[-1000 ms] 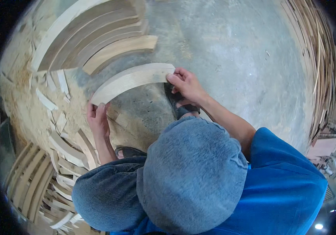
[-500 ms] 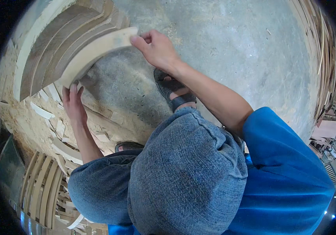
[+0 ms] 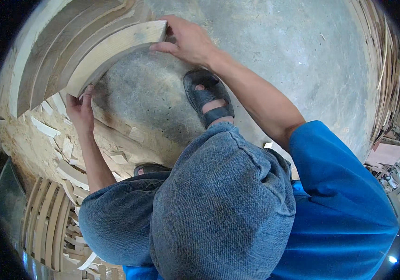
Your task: The person sorts curved wooden blocks by picking them up from a pile and stacking them together on the floor by hand.
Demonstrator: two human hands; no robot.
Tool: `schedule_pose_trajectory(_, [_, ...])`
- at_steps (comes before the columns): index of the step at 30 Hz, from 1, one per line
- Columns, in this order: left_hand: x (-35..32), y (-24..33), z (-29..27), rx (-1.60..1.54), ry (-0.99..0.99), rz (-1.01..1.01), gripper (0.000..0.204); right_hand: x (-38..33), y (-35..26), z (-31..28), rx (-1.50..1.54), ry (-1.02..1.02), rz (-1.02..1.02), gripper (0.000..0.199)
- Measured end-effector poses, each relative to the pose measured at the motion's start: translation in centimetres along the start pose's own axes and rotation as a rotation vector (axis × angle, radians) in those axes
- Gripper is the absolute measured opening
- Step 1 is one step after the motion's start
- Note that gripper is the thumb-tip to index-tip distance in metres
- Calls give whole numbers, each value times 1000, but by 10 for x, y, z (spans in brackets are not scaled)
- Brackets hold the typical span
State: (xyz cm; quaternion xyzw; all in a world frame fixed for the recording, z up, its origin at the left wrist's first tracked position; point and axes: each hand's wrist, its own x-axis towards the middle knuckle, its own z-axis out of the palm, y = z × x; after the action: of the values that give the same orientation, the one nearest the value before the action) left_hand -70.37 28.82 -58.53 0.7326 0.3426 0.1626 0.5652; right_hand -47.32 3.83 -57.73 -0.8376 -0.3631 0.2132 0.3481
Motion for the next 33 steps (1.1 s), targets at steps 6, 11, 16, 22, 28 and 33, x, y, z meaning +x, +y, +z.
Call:
schedule_pose_trajectory(6, [-3,1,0,-15,21,44,41,1,0,-11,-21,30,-71,66])
schedule_pose_trajectory(11, [-4,-9,1,143,50,148,42,5,-5,-12,-53,-22,-18,66])
schedule_pose_trajectory(16, [-6,-9,-2,161,33,109,43,-7,1,-1,16,31,-3,66])
schedule_pose_trajectory(22, [-33,30,31,-128,109,-121,48,-30,-10,-3,373,17,81,64])
schedule_pose_trajectory(28, [-35,36,44,-337,104,-197,53,-29,-32,-1,635,-158,443,57])
schedule_pose_trajectory(33, [-30,40,49,-315,121,-196,53,-26,-24,5,389,0,178,46])
